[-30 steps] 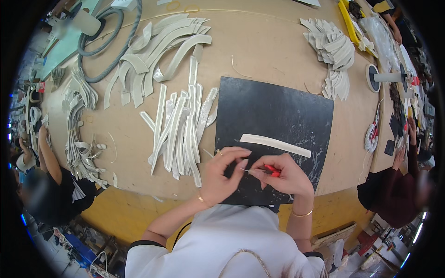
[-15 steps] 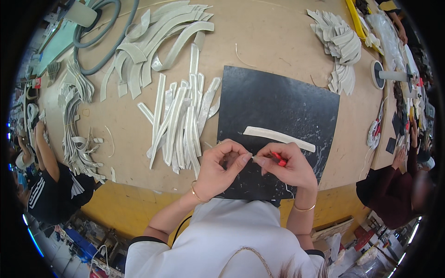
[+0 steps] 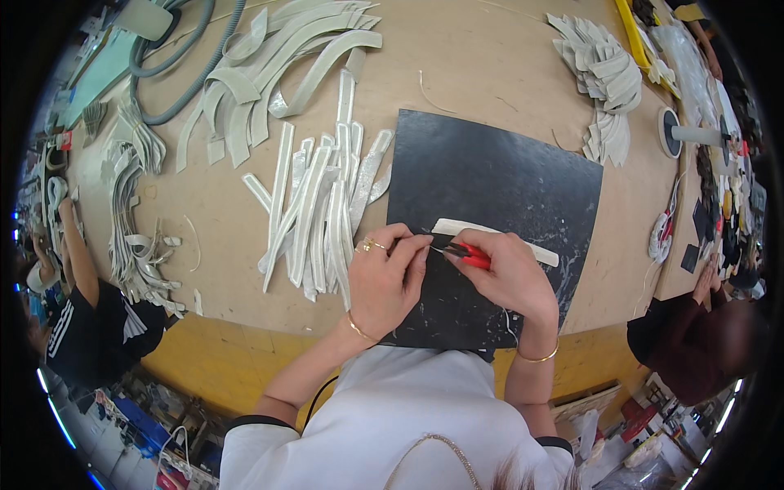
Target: The person uses a red utility knife to trim a white strip of material on a black cutting mat. They repeatedly cut off small pieces and set them aside while working at a shared table in a workshop.
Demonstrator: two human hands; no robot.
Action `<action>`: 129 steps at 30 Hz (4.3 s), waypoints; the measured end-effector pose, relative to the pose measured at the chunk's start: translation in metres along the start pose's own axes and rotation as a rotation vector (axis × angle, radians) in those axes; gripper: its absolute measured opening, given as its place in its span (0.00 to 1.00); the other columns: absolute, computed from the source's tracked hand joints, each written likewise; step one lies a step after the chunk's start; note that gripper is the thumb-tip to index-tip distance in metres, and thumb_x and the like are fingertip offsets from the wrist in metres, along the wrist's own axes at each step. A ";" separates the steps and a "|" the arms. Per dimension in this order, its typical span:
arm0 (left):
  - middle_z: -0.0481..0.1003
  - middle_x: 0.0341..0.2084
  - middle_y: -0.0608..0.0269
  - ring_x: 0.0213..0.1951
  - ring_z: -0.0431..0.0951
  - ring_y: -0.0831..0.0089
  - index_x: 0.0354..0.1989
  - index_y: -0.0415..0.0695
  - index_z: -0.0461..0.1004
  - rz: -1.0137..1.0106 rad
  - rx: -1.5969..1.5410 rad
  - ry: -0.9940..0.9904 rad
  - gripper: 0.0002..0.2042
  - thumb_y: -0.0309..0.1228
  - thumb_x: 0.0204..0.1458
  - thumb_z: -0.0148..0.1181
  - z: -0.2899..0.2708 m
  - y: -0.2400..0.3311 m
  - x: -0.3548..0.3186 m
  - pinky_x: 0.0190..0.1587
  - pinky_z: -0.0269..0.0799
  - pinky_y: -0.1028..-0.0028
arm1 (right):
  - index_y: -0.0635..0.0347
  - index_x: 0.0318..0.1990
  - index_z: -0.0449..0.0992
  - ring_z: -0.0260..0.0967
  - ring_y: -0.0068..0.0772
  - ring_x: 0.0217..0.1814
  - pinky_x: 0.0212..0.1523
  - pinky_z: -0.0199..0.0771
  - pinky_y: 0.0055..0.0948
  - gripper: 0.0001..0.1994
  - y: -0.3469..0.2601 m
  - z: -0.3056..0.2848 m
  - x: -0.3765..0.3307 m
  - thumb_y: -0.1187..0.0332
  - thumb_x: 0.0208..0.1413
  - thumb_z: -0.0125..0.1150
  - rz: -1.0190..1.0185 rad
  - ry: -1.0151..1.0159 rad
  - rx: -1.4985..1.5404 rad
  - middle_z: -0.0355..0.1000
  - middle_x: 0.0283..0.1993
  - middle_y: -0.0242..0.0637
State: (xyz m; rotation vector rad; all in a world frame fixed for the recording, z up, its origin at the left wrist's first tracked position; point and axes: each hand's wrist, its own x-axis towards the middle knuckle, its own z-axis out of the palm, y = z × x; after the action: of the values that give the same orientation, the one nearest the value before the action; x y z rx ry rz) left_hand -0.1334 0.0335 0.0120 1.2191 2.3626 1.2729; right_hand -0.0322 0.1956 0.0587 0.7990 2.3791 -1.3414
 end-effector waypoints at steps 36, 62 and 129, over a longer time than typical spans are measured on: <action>0.69 0.43 0.65 0.37 0.71 0.67 0.55 0.52 0.76 0.112 0.377 -0.160 0.25 0.25 0.43 0.65 0.005 -0.002 -0.013 0.40 0.67 0.67 | 0.68 0.27 0.70 0.62 0.50 0.20 0.26 0.62 0.38 0.11 0.000 0.007 0.012 0.69 0.56 0.61 0.128 0.194 0.104 0.64 0.18 0.49; 0.69 0.44 0.64 0.37 0.71 0.68 0.59 0.53 0.72 0.143 0.511 -0.270 0.26 0.25 0.48 0.57 0.001 0.005 -0.004 0.40 0.67 0.68 | 0.67 0.29 0.72 0.63 0.48 0.23 0.26 0.64 0.39 0.09 0.005 0.014 0.012 0.70 0.53 0.62 0.114 0.279 0.107 0.66 0.19 0.48; 0.68 0.61 0.48 0.68 0.62 0.57 0.65 0.36 0.64 0.085 0.638 -0.325 0.30 0.42 0.59 0.57 0.039 0.044 -0.016 0.66 0.57 0.57 | 0.64 0.20 0.69 0.58 0.46 0.18 0.23 0.60 0.38 0.19 0.046 -0.028 -0.021 0.61 0.54 0.66 0.191 0.273 -0.031 0.63 0.15 0.44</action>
State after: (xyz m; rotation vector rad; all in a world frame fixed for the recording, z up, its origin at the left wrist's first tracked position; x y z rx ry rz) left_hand -0.0784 0.0583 0.0186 1.5547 2.5505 0.2758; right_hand 0.0125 0.2321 0.0519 1.2353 2.4387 -1.1814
